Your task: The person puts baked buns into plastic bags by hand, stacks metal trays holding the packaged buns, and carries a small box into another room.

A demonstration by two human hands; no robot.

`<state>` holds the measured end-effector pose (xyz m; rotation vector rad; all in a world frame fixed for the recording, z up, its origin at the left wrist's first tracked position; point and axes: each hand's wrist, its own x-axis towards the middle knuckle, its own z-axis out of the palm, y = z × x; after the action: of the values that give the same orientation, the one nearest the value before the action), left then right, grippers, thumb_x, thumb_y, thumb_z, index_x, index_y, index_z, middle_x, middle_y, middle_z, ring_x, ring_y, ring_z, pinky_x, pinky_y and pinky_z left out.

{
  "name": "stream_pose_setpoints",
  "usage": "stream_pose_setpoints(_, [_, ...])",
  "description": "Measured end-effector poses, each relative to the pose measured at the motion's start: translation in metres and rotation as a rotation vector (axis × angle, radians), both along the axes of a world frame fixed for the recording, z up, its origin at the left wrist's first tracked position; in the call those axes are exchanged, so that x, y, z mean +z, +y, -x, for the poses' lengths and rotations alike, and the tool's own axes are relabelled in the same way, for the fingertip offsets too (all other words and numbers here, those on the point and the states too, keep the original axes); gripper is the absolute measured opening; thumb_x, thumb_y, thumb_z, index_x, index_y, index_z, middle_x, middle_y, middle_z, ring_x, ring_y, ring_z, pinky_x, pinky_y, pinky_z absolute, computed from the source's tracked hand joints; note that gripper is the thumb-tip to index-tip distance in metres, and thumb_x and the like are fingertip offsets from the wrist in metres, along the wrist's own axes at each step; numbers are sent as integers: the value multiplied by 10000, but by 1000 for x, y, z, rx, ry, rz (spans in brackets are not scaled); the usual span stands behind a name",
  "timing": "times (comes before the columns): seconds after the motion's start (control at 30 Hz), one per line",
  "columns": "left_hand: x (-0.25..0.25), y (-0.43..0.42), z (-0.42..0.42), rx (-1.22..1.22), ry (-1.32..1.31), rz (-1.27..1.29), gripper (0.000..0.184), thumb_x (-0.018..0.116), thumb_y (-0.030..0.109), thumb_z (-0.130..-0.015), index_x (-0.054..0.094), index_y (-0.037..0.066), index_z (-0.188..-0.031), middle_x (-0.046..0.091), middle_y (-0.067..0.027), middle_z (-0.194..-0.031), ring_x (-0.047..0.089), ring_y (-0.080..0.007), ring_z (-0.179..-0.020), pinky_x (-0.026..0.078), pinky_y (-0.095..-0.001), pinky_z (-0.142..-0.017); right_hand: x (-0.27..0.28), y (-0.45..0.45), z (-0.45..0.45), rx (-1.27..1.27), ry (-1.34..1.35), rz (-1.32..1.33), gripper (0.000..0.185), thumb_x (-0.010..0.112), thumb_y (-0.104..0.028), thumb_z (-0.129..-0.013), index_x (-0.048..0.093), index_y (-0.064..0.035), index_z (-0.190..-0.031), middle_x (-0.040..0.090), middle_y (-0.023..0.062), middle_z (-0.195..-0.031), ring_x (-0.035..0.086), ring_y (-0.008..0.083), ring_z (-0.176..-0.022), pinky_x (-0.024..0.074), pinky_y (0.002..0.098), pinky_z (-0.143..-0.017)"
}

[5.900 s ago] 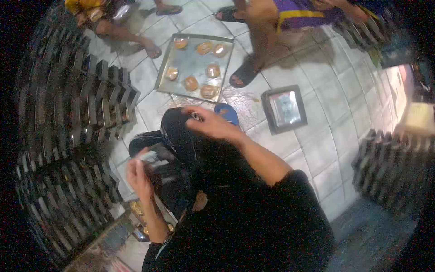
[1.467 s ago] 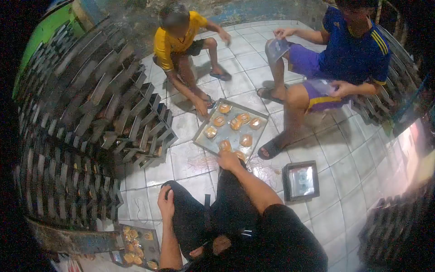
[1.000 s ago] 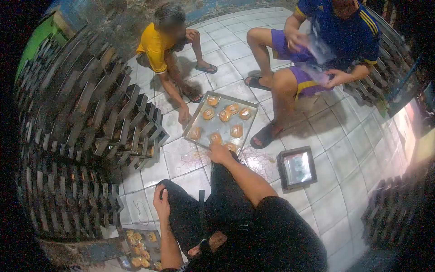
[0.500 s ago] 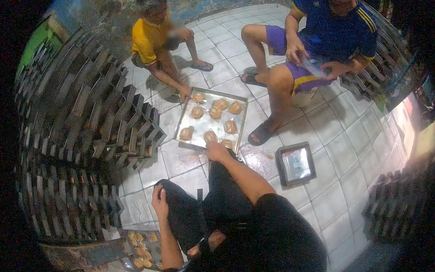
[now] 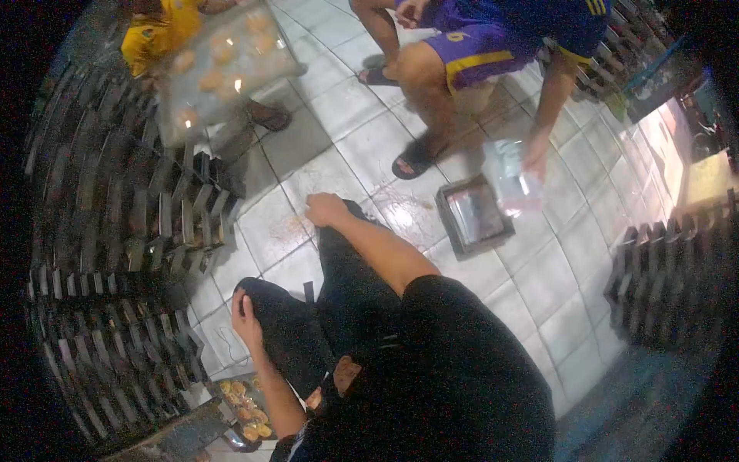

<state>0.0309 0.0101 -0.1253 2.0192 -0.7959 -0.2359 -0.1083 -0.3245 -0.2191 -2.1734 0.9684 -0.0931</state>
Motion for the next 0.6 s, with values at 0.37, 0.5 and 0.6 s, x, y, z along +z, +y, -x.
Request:
stream_pose_setpoints(0.37, [-3, -1, -2, -3, 12, -27, 302, 582, 196, -992, 649, -10, -1203, 604, -179, -1330, 492, -307, -1316, 333, -399, -1119, 16, 0, 5, 16, -36, -37, 438, 603, -359, -878, 648, -62, -1197, 672, 207, -1162, 635, 387, -1088, 493, 476, -942])
stream_pose_setpoints(0.5, [2, -2, 0, 5, 21, -62, 325, 590, 210, -989, 644, -21, -1210, 602, -183, -1333, 493, -304, -1315, 336, -398, -1117, 20, 0, 5, -11, -23, -91, 441, 601, -351, -872, 648, -65, -1204, 667, 206, -1178, 631, 380, -1102, 489, 472, -947])
stream_pose_setpoints(0.6, [-1, -3, -2, -21, -4, -41, 394, 584, 258, -997, 617, -39, -1253, 613, -171, -1308, 541, -266, -1243, 377, -361, -1079, 16, 0, 9, -50, -121, -114, 450, 599, -350, -872, 650, -54, -1207, 666, 208, -1182, 624, 385, -1111, 481, 463, -965])
